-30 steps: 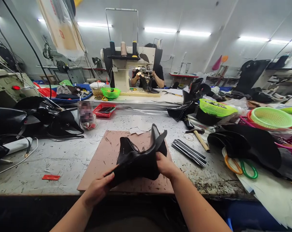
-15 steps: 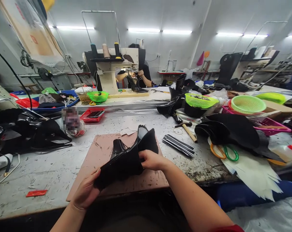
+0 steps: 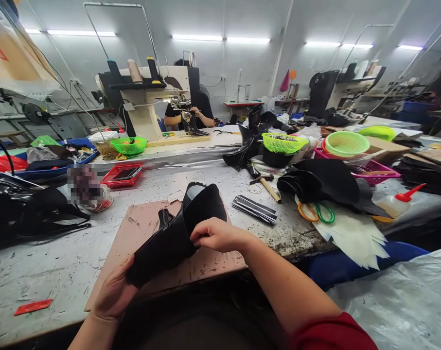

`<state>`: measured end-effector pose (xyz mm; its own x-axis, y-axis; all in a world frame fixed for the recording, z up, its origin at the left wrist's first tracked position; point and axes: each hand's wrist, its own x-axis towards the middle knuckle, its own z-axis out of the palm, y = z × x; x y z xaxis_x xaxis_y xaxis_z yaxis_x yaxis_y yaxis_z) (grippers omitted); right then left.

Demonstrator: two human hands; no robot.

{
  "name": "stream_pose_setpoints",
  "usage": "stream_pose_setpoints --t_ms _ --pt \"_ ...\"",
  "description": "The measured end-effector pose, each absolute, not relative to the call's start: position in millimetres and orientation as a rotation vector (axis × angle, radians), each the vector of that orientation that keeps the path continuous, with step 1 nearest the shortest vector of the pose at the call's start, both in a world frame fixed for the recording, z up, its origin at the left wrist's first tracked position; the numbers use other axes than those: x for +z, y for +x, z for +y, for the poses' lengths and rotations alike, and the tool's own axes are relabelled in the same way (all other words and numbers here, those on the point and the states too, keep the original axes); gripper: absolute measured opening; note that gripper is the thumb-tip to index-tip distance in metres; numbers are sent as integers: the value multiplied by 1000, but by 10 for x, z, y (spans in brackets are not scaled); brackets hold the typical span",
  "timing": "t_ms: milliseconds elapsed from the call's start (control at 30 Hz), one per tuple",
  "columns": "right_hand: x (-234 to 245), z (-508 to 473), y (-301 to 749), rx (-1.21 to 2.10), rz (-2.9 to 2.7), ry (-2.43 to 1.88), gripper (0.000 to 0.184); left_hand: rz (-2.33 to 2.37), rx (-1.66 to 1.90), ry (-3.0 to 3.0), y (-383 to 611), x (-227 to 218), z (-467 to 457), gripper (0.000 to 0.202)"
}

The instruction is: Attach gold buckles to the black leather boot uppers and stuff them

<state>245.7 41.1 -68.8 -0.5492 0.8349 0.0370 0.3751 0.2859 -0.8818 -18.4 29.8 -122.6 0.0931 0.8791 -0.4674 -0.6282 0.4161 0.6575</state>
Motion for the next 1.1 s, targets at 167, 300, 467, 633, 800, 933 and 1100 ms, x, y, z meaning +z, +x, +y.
stream_pose_setpoints --t_ms 167,300,467,633,800,933,1100 --pt "-678 345 2486 1181 -2066 -987 17 956 1147 286 -166 -1217 293 27" --pt "-718 318 2439 1176 -2006 -1065 19 955 1150 257 -153 -1209 289 32" --pt "-748 296 2367 1159 -1902 -1146 27 949 1129 280 -162 -1232 298 30" --pt "-755 125 2346 1073 -1807 -1291 27 891 1107 483 -164 -1259 246 22" --pt "-968 -100 2340 1259 -1587 -1281 18 864 1065 555 -115 -1286 123 25" --pt "-1102 -152 2332 1240 -1561 -1290 15 827 1064 528 -60 -1301 67 23" --pt "-1007 -162 2298 1087 -1800 -1313 13 808 1094 536 -60 -1320 41 26"
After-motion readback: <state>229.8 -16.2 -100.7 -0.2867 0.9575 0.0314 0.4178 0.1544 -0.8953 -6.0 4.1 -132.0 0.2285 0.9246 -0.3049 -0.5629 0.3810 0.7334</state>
